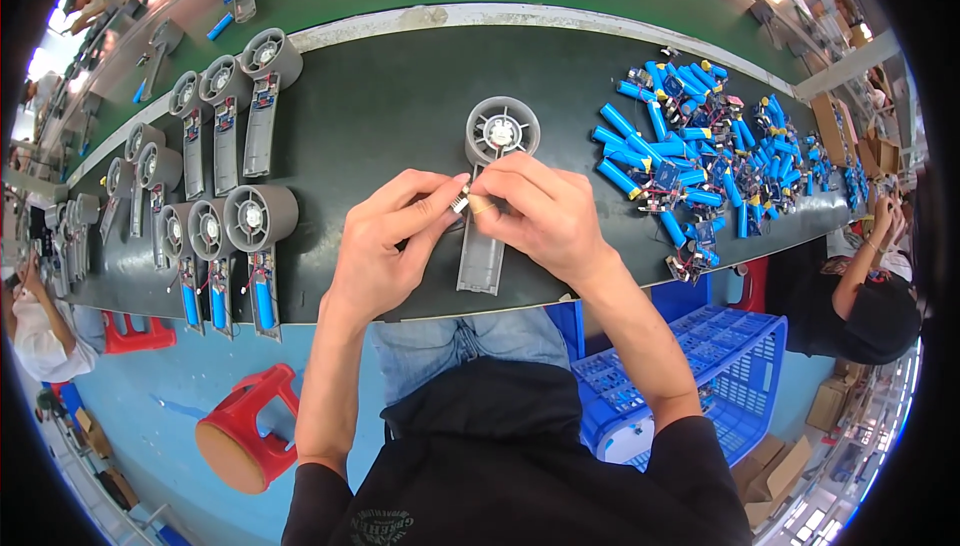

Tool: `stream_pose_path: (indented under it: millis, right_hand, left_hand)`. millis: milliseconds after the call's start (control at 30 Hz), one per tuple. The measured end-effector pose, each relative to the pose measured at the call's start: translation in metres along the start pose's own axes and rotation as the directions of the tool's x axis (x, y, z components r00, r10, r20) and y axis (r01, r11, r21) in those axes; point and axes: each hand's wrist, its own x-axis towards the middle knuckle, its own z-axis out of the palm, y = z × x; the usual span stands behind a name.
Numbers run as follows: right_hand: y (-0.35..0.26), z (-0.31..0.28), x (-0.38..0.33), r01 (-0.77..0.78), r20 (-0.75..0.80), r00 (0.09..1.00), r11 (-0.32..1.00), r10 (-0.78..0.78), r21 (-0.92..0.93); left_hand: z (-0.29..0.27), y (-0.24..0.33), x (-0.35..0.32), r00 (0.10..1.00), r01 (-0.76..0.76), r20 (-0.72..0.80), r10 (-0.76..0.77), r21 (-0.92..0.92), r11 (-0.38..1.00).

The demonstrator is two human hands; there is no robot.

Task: The person assembles small mechanical components by hand, attaching blue handles and small yellow parts to a metal housing, then placing the assembled unit into a blue crate.

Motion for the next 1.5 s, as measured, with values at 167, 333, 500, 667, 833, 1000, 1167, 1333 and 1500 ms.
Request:
stream_pose_path:
  millis: [167, 333, 500, 667, 833, 1000, 1167, 1333, 1500]
  right_hand:
    - [-0.025, -0.006, -0.003, -0.132, 0.011, 0.991, 0.99, 0.133, -0.059]
    - [-0.036, -0.009, -0.011, -0.796, 0.203, 0.596, 0.539, 0.777, 0.275]
    - [0.055, 0.003, 0.093, -0.596, 0.156, 0.793, 0.803, 0.589, 0.003]
    - [0.172, 0.042, 0.173, -0.478, 0.094, 0.868, 0.872, 0.487, -0.106]
    - [0.219, 0.058, 0.181, -0.494, 0.103, 0.85, 0.849, 0.517, -0.189]
    - [0.201, -0.013, 0.176, -0.547, 0.154, 0.809, 0.822, 0.568, -0.16]
    - [0.153, -0.1, 0.158, -0.537, 0.388, 0.688, 0.79, 0.613, -0.295]
    - [0.084, -0.138, 0.092, -0.474, 0.52, 0.504, 0.724, 0.69, -0.502]
    - [0.048, -0.16, 0.039, -0.488, 0.447, 0.488, 0.659, 0.75, -0.572]
  left_hand:
    - [0.007, -0.003, -0.005, 0.991, 0.09, -0.09, -0.1, -0.104, 0.99]
    - [0.018, -0.008, 0.02, 0.918, 0.323, -0.06, -0.391, -0.459, 0.828]
    - [-0.003, -0.041, 0.124, 0.879, 0.351, -0.191, -0.438, -0.365, 0.863]
    - [-0.011, -0.089, 0.228, 0.867, 0.398, -0.345, -0.359, 0.048, 0.916]
    - [-0.028, -0.132, 0.256, 0.779, 0.519, -0.604, -0.17, 0.468, 0.715]
    - [-0.048, -0.176, 0.261, 0.71, 0.677, -0.53, -0.463, 0.333, 0.657]
    - [-0.079, -0.177, 0.241, 0.661, 0.629, -0.482, -0.575, -0.061, 0.775]
    - [-0.041, -0.06, 0.147, 0.737, 0.52, -0.531, -0.42, 0.048, 0.853]
    - [0.02, 0.032, 0.045, 0.751, 0.573, -0.354, -0.557, -0.07, 0.817]
